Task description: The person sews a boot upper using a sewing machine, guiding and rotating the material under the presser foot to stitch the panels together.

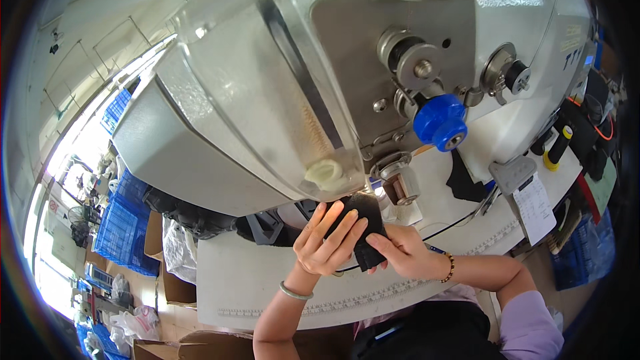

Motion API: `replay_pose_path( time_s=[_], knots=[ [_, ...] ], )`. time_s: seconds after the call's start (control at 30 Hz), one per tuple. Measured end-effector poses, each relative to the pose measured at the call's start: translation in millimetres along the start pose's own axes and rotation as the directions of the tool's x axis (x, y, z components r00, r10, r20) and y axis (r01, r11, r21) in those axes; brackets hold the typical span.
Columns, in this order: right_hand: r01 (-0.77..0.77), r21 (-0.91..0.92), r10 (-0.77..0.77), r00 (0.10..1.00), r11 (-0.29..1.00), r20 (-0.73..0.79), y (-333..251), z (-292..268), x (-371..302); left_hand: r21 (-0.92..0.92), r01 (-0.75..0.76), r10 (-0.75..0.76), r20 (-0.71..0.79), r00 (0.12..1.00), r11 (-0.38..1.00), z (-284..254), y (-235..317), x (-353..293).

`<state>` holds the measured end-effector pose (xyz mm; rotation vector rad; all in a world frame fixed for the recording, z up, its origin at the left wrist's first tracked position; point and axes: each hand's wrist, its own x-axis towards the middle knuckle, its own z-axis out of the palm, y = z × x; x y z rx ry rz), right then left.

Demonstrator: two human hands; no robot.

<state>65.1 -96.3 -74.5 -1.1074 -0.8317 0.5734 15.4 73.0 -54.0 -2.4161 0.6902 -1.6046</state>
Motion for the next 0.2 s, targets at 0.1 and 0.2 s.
replay_pose_path(
  time_s=[0.1, 0.2],
  knots=[
    [-0.012, -0.062, 0.014, 1.000, 0.998, 0.017, 3.7, 4.2, 0.6, -0.059, -0.004, 0.003, -0.025, 1.000, 0.998, 1.4, -5.7, -5.5],
    [0.013, -0.096, -0.012, 1.000, 0.995, 0.013, 6.7, 6.4, -0.4, -0.104, 0.000, -0.002, -0.024, 1.000, 0.995, 2.4, -8.5, -7.7]
  ],
)
